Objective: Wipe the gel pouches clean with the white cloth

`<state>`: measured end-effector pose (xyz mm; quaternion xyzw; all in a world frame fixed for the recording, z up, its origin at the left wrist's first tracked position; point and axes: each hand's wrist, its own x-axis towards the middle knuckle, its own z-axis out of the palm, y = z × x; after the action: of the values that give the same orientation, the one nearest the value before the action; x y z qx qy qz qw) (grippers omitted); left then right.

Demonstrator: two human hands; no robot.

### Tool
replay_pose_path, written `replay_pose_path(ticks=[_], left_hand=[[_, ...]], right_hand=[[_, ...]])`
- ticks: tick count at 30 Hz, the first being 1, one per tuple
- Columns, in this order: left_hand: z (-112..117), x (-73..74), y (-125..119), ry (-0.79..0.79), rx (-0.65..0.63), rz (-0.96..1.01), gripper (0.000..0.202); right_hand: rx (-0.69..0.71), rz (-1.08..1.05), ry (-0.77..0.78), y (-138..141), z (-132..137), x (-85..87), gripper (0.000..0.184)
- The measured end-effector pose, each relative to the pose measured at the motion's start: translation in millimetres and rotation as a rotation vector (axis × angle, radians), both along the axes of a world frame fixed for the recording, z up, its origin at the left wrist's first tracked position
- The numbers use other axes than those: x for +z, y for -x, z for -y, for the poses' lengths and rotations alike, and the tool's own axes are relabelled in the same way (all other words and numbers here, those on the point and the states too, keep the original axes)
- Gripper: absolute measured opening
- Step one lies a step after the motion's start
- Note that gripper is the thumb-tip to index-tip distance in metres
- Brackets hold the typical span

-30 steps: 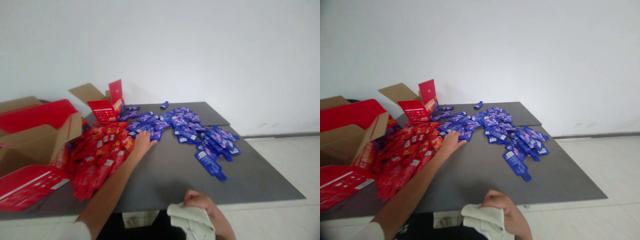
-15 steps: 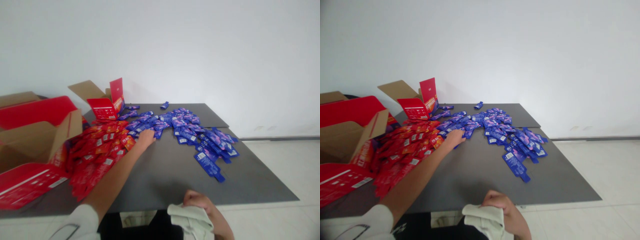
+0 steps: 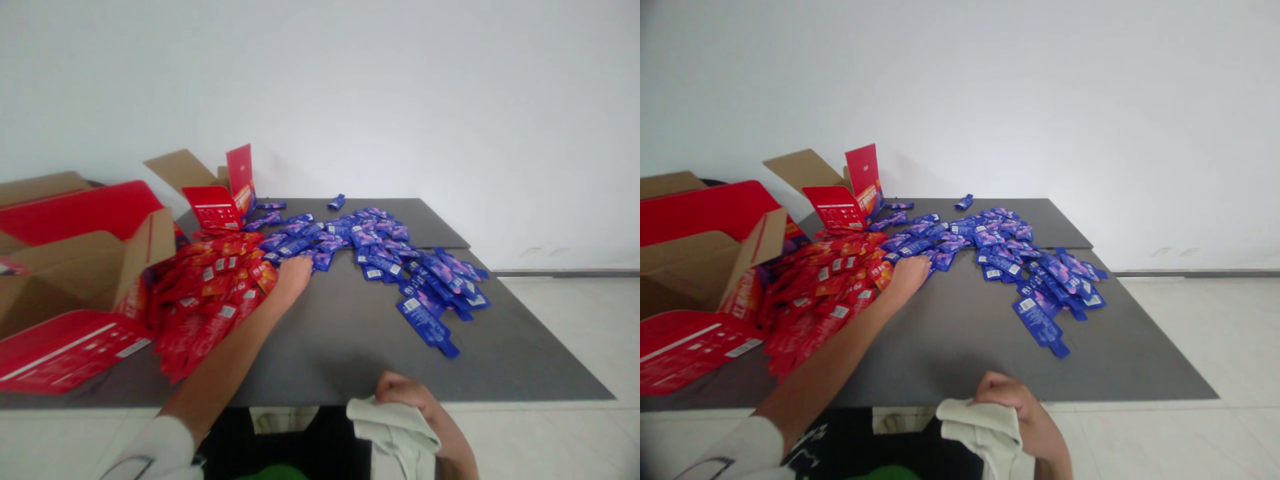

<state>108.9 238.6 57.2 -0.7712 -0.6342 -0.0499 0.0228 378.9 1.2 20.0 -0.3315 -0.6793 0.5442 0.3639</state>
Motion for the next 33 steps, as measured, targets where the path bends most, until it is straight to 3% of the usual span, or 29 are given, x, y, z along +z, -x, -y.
replay_pose_path(ticks=[3, 7, 11, 15, 17, 20, 25, 29, 33], left_hand=[[6.6, 1.8, 3.9, -0.056, -0.008, 0.047, 0.025], [25.1, 18.6, 7.6, -0.139, -0.062, 0.138, 0.029], [65.5, 43.8, 15.8, -0.18, -0.063, 0.249, 0.031], [109.7, 57.8, 34.5, -0.063, -0.164, 0.589, 0.025], [124.2, 51.7, 45.4, 0.076, -0.191, 0.724, 0.024], [136.4, 25.1, 59.7, 0.233, -0.166, 0.842, 0.021], [155.6, -20.7, 71.2, 0.254, -0.047, 0.932, 0.018], [186.0, -26.3, 72.3, 0.146, -0.068, 0.835, 0.027], [218.9, -25.2, 78.2, -0.063, -0.274, 0.577, 0.034]], right_hand=[[0.001, -0.001, 0.013, -0.2, 0.1, 2.0, 0.049], [0.003, 0.004, 0.004, -2.0, 0.9, 1.2, 0.052], [-0.023, 0.043, 0.069, -4.5, 2.9, -1.0, 0.049], [-0.026, 0.028, 0.086, -8.9, 4.5, -8.7, 0.047], [-0.024, 0.023, 0.085, -11.4, 4.3, -14.3, 0.044], [-0.019, 0.018, 0.069, -13.8, 3.4, -20.8, 0.04], [-0.071, -0.001, 0.127, -11.7, 5.6, -20.8, 0.042], [-0.07, -0.007, 0.144, -7.5, 8.4, -11.5, 0.034], [-0.08, -0.019, 0.08, -2.1, 5.9, 1.5, 0.04]])
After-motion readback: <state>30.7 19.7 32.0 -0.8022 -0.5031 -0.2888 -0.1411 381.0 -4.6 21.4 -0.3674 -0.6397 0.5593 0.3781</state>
